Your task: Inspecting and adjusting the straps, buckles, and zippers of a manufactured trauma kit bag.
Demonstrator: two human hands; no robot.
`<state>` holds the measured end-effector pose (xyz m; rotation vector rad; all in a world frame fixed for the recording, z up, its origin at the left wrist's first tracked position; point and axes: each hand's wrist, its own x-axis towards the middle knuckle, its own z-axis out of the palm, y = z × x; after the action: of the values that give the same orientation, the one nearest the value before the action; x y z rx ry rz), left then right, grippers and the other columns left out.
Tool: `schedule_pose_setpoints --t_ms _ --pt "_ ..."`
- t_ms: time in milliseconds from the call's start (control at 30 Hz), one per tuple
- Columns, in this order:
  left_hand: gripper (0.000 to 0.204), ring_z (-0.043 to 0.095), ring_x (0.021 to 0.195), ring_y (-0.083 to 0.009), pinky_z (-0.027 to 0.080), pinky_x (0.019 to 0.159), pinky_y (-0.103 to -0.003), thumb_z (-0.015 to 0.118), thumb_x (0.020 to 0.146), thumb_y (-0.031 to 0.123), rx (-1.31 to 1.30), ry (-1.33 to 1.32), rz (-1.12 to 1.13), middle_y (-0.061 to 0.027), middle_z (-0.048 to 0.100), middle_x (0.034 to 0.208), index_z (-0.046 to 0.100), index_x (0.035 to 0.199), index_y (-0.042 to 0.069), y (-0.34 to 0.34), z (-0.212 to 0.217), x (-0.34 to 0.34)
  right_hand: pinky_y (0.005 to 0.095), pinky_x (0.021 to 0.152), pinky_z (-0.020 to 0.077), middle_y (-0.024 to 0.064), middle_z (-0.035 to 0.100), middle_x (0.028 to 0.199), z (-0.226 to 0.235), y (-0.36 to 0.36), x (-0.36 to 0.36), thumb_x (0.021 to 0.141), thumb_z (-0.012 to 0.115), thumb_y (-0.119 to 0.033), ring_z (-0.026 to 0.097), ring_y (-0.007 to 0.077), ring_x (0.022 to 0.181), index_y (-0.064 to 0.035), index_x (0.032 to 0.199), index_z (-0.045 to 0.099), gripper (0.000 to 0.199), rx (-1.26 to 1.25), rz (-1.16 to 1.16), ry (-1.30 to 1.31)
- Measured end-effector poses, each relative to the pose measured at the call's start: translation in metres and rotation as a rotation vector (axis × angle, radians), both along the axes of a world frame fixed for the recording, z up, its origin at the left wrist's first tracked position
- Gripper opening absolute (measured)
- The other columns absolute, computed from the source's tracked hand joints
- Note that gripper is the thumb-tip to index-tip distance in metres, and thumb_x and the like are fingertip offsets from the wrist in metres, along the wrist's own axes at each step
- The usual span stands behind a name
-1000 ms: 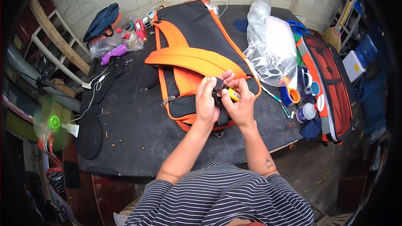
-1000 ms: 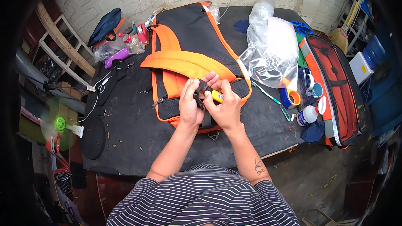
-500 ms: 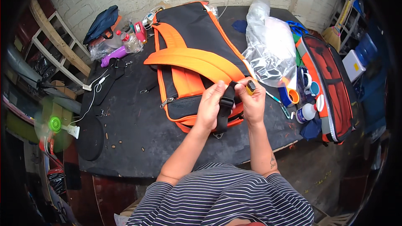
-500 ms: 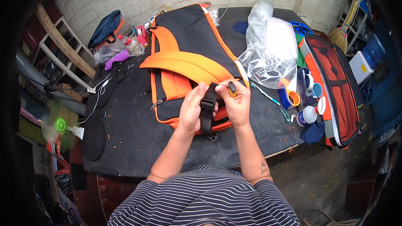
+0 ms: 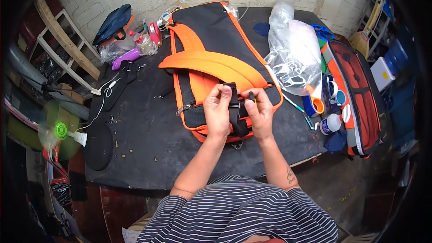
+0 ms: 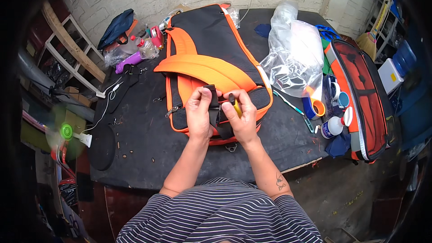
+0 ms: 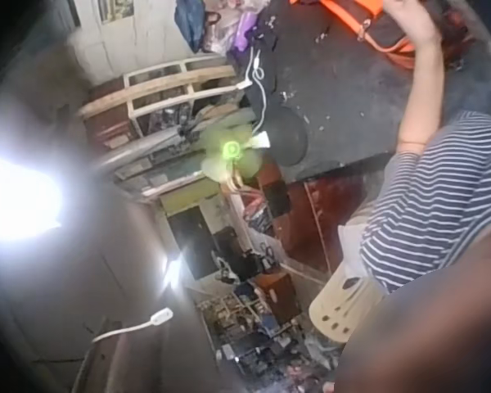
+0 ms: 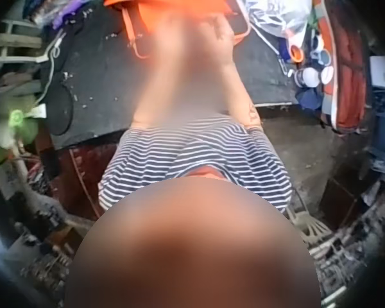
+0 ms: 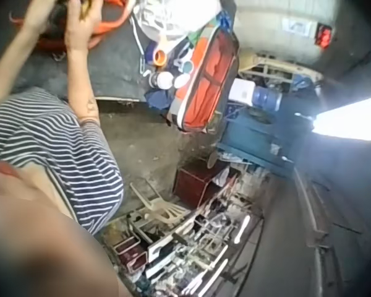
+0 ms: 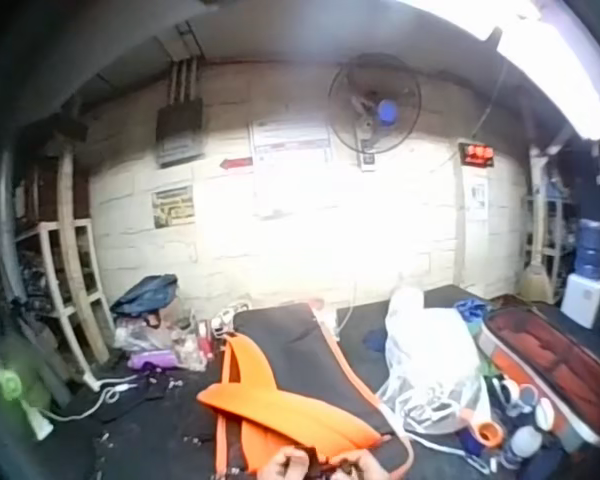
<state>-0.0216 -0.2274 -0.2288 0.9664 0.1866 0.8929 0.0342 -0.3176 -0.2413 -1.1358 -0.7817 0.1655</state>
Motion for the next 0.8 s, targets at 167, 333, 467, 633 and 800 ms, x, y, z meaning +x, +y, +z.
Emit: schedule_pose_setpoints --t_ms 167,333,467,633,800 --pt "0.021 0.056 0.076 -0.0090 0.046 0.069 -0.024 0.049 0.094 0.013 -0.119 -0.064 -0.084 -0.0041 0.063 0.085 0.052 0.075 0.007 0.009 -0.002 0.001 0.0225 0.080 0.0419 0.0046 0.058 0.095 0.000 0.009 -0.002 0.089 0.055 -0.013 0.052 0.0084 0.087 0.0017 0.098 0.053 0.017 -0.101 -0.021 -0.071" --pt "0.022 0.062 0.092 -0.0226 0.051 0.085 -0.035 0.047 0.093 0.012 -0.258 -0.160 -0.251 -0.0185 0.063 0.103 0.044 0.072 0.008 0.014 -0.002 -0.001 0.0316 0.062 0.0499 0.0125 0.063 0.077 0.007 0.016 -0.008 0.076 0.067 -0.010 0.064 0.0229 0.067 -0.0013 0.084 0.051 0.020 -0.227 -0.224 -0.198" --pt "0.020 0.062 0.093 -0.0252 0.051 0.086 -0.037 0.047 0.093 0.012 -0.244 -0.151 -0.289 -0.0194 0.063 0.102 0.044 0.073 0.008 0.015 -0.004 0.000 0.0326 0.060 0.0498 0.0125 0.062 0.075 0.009 0.018 -0.008 0.074 0.066 -0.008 0.063 0.0240 0.064 -0.0013 0.082 0.049 0.020 -0.265 -0.242 -0.220" --pt "0.020 0.063 0.090 -0.0238 0.051 0.084 -0.036 0.049 0.092 0.012 -0.261 -0.173 -0.282 -0.0179 0.064 0.098 0.044 0.073 0.009 0.016 -0.007 0.003 0.0339 0.059 0.0496 0.0128 0.061 0.072 0.009 0.019 -0.006 0.073 0.064 -0.007 0.062 0.0259 0.062 -0.0014 0.081 0.048 0.019 -0.263 -0.265 -0.248" --pt "0.020 0.063 0.087 -0.0222 0.052 0.080 -0.035 0.050 0.091 0.013 -0.257 -0.177 -0.293 -0.0166 0.065 0.095 0.045 0.072 0.010 0.017 -0.009 0.003 0.0350 0.059 0.0495 0.0129 0.061 0.072 0.010 0.018 -0.006 0.073 0.064 -0.008 0.062 0.0273 0.062 -0.0015 0.081 0.049 0.018 -0.305 -0.267 -0.252"
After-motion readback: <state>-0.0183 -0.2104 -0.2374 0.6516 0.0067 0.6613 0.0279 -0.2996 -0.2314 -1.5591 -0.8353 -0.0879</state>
